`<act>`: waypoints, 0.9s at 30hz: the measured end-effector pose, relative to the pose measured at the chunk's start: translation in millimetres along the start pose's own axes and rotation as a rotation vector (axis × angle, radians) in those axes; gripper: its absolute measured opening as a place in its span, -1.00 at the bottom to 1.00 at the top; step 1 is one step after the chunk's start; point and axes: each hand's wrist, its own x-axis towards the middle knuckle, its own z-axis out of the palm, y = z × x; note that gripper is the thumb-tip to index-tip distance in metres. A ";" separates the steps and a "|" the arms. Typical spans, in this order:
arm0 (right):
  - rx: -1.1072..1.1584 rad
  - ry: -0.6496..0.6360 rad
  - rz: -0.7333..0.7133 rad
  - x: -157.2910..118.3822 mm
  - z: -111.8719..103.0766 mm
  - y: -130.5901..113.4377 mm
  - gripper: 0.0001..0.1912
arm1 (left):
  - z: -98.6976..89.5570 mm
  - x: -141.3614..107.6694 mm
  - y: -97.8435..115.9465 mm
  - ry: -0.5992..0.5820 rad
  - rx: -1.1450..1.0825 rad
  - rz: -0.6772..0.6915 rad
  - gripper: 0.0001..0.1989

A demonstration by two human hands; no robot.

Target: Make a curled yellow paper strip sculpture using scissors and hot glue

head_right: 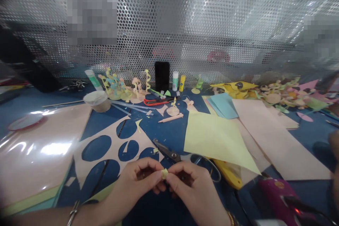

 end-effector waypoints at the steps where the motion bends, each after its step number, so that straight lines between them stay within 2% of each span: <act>1: 0.000 0.002 0.003 0.1 -0.1 0.3 -0.77 | 0.0 -0.2 -0.2 -0.002 0.012 0.002 -0.88; 9: 0.125 -0.010 0.016 1.6 2.8 4.0 -0.75 | -0.9 -1.1 -1.2 0.026 0.083 0.019 -0.93; 13: 0.173 -0.024 0.025 0.9 1.8 2.5 -0.72 | -1.0 -2.2 -3.2 0.003 0.106 0.018 -0.92; 27: 0.270 -0.029 0.108 5.1 4.3 -1.0 -0.66 | 1.3 -1.1 -2.4 0.036 0.034 0.011 -0.91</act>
